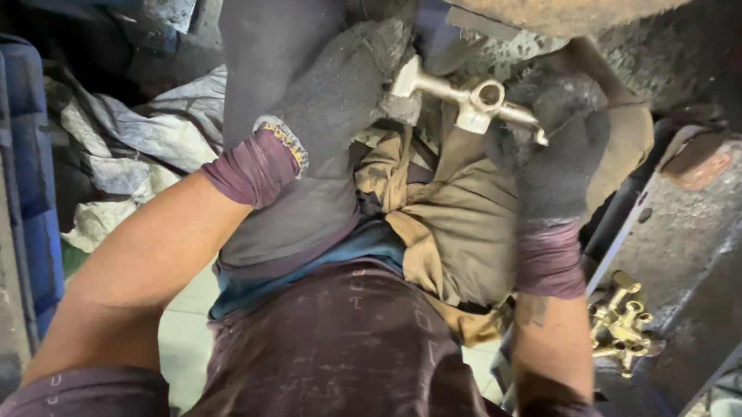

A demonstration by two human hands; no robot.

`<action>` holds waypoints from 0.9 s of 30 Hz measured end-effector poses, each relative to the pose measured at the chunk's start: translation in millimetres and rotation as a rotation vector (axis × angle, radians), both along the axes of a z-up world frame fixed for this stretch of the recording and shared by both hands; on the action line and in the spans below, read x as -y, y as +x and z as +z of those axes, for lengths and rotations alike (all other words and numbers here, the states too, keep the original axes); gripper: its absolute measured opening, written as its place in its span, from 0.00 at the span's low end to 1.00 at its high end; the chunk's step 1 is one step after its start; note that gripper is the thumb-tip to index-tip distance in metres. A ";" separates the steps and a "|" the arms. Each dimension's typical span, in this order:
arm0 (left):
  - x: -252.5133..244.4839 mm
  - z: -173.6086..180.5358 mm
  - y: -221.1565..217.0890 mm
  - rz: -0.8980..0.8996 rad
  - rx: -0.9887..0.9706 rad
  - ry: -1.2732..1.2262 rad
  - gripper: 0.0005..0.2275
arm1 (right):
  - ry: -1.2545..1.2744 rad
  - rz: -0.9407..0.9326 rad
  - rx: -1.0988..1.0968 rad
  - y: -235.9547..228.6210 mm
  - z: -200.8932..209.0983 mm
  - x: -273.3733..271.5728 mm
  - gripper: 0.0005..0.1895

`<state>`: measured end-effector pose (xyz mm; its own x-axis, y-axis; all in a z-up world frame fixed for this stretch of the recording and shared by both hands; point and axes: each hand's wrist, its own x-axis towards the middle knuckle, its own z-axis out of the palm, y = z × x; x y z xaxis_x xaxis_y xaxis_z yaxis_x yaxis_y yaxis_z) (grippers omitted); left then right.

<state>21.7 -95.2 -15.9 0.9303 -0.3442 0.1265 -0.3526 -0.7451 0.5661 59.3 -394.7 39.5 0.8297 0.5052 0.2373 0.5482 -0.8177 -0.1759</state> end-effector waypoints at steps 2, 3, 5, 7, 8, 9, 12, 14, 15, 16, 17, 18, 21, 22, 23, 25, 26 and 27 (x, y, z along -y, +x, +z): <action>-3.4 -7.6 -5.1 0.002 -0.070 -0.063 0.27 | -0.014 0.105 0.071 3.7 2.4 0.2 0.21; -5.2 -10.5 -7.3 0.002 -0.106 -0.096 0.27 | -0.022 0.155 0.106 5.1 4.9 -1.4 0.23; -7.1 -12.3 -10.1 -0.025 -0.072 -0.044 0.28 | 0.120 0.070 -0.160 10.3 12.5 -7.1 0.14; -7.9 -7.6 -10.6 -0.036 -0.049 -0.029 0.28 | 0.186 0.074 -0.276 13.8 21.2 -17.4 0.14; -7.1 -3.3 -9.4 -0.031 -0.041 -0.040 0.28 | 0.180 0.125 -0.257 16.6 26.4 -22.0 0.17; -6.1 2.1 -7.5 -0.026 -0.033 -0.050 0.28 | 0.174 0.175 -0.238 18.7 30.5 -27.5 0.21; 0.4 18.1 4.2 0.086 -0.282 -0.164 0.27 | 0.508 -0.203 -0.668 26.9 38.2 -41.7 0.16; 4.3 25.2 9.8 0.284 -0.790 -0.496 0.21 | 0.366 -0.078 -0.583 29.5 40.2 -46.4 0.16; 5.4 26.4 11.9 0.382 -1.044 -0.661 0.19 | 0.342 -0.059 -0.574 31.1 39.9 -47.7 0.16; 6.2 25.8 13.5 0.342 -0.852 -0.648 0.18 | 0.343 -0.057 -0.580 32.5 39.2 -47.9 0.15; 6.4 23.4 14.0 0.300 -0.660 -0.631 0.17 | 0.345 -0.058 -0.588 33.0 38.8 -47.5 0.15; 6.3 19.2 14.2 0.253 -0.468 -0.611 0.16 | 0.349 -0.064 -0.598 34.2 38.0 -46.6 0.15; 1.0 1.6 6.1 0.068 -0.373 -0.094 0.23 | 0.349 -0.087 -0.623 35.3 35.1 -43.5 0.15; -0.6 -4.5 2.6 0.075 -0.330 -0.064 0.22 | 0.352 -0.090 -0.638 35.4 34.2 -43.1 0.14; -0.2 -9.9 -0.7 0.081 -0.287 -0.033 0.20 | 0.358 -0.095 -0.655 35.9 33.8 -42.2 0.14; -1.7 -17.7 -4.3 0.094 -0.318 -0.013 0.20 | 0.372 -0.106 -0.681 36.2 32.1 -41.6 0.14; -2.0 -19.4 -4.8 0.103 -0.394 -0.024 0.20 | 0.378 -0.113 -0.701 36.2 30.9 -41.6 0.14; -1.7 -19.4 -4.4 0.113 -0.469 -0.034 0.21 | 0.385 -0.123 -0.720 36.1 30.0 -41.6 0.14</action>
